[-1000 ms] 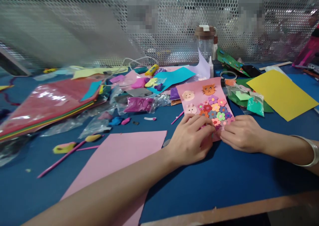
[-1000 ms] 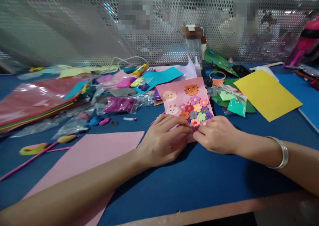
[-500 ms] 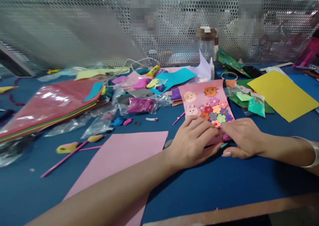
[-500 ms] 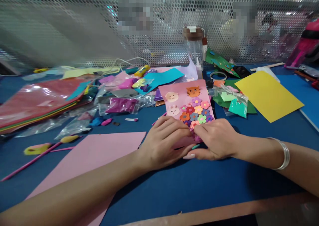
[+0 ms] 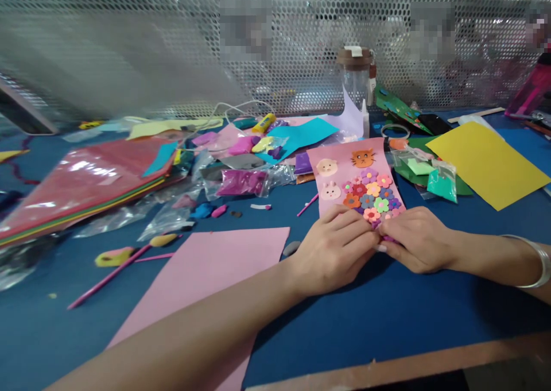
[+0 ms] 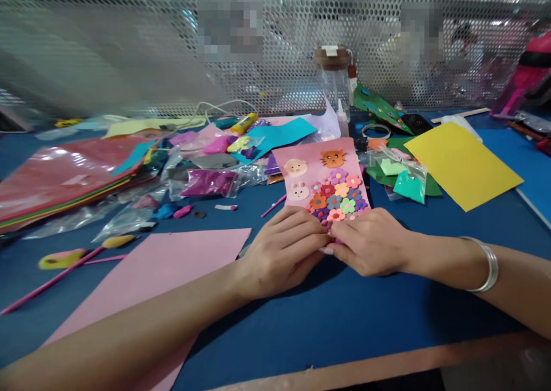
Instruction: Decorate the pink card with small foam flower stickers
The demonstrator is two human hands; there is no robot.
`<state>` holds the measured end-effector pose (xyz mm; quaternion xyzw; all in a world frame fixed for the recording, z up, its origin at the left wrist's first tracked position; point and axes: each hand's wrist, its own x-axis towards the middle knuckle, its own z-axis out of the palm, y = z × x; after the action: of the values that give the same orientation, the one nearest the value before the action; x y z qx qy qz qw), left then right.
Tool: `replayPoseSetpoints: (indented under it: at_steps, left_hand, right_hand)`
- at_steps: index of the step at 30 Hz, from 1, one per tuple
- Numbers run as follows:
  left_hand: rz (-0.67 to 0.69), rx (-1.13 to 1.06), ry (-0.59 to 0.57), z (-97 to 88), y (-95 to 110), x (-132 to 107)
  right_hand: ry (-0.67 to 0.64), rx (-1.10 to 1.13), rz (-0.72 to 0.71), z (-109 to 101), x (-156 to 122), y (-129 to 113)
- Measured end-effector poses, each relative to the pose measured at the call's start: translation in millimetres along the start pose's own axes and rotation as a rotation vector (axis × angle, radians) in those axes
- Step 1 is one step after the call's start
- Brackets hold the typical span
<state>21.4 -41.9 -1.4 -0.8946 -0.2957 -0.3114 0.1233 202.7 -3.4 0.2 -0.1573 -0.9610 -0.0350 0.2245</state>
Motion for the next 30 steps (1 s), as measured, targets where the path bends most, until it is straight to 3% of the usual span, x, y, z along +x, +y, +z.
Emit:
replayPoseSetpoints:
  at_steps: [5,12,21,30]
  left_hand:
    - [-0.009,-0.070,-0.004,-2.0,0.7,0.9]
    - [0.002,-0.035,-0.003,-2.9,0.3,0.7]
    - [-0.014,-0.017,0.106,0.2,-2.2,-1.5]
    - [0.000,-0.062,0.100,0.0,-3.8,-1.5]
  right_hand:
    - [0.108,0.065,-0.032,0.1,-1.6,0.7]
    - [0.326,0.115,0.029,-2.4,0.2,5.0]
    - [0.255,0.032,-0.167,-5.7,1.2,0.3]
    - [0.270,0.001,-0.212,-4.2,0.2,0.4]
